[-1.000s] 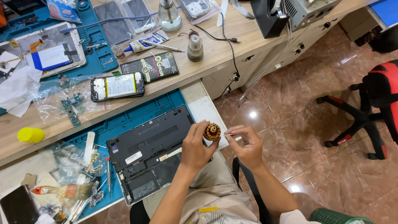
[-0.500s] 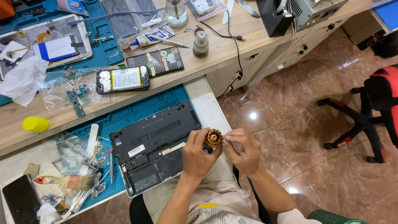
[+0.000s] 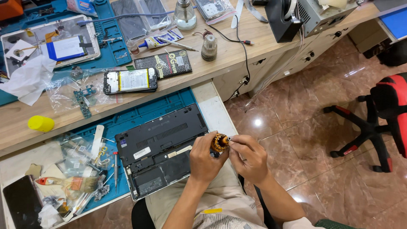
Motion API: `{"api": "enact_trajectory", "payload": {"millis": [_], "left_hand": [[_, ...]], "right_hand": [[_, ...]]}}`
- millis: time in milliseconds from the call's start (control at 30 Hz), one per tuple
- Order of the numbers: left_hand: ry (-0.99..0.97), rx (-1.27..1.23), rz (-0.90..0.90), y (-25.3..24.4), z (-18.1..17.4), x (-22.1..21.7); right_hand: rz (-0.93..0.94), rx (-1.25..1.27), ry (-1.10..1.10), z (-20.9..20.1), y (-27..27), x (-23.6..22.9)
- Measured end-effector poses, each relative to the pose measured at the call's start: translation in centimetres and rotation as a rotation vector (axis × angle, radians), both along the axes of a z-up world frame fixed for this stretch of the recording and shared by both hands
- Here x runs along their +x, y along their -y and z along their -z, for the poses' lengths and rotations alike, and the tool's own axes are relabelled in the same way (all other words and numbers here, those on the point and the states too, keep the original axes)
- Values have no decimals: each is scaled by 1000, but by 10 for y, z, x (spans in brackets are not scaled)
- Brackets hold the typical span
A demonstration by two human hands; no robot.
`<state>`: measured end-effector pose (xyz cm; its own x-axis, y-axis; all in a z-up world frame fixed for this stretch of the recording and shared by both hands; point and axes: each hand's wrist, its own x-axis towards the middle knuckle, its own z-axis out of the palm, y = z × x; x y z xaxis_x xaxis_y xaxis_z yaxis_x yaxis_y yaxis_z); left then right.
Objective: The person removes the back cover of a laptop using a screwdriver, then uses a metal spudger to pry and disconnect internal components. The back cover is set aside, and the person continues to manipulate internal parts with the spudger.
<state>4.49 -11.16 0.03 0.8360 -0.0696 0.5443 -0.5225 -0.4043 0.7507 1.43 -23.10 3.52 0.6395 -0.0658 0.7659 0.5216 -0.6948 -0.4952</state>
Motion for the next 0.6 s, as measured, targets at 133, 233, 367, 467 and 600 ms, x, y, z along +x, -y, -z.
{"api": "enact_trajectory", "payload": {"millis": [133, 233, 367, 467, 600], "left_hand": [[31, -8, -16, 0, -1, 0], [42, -23, -18, 0, -3, -1], [39, -47, 3, 0, -6, -3], [41, -43, -7, 1, -2, -3], [15, -46, -31, 2, 9, -2]], "right_hand": [[-34, 48, 24, -4, -3, 0], [-62, 71, 28, -7, -4, -1], [-54, 76, 11, -10, -6, -3], [-63, 93, 4, -9, -6, -3], [-64, 119, -33, -4, -4, -4]]}}
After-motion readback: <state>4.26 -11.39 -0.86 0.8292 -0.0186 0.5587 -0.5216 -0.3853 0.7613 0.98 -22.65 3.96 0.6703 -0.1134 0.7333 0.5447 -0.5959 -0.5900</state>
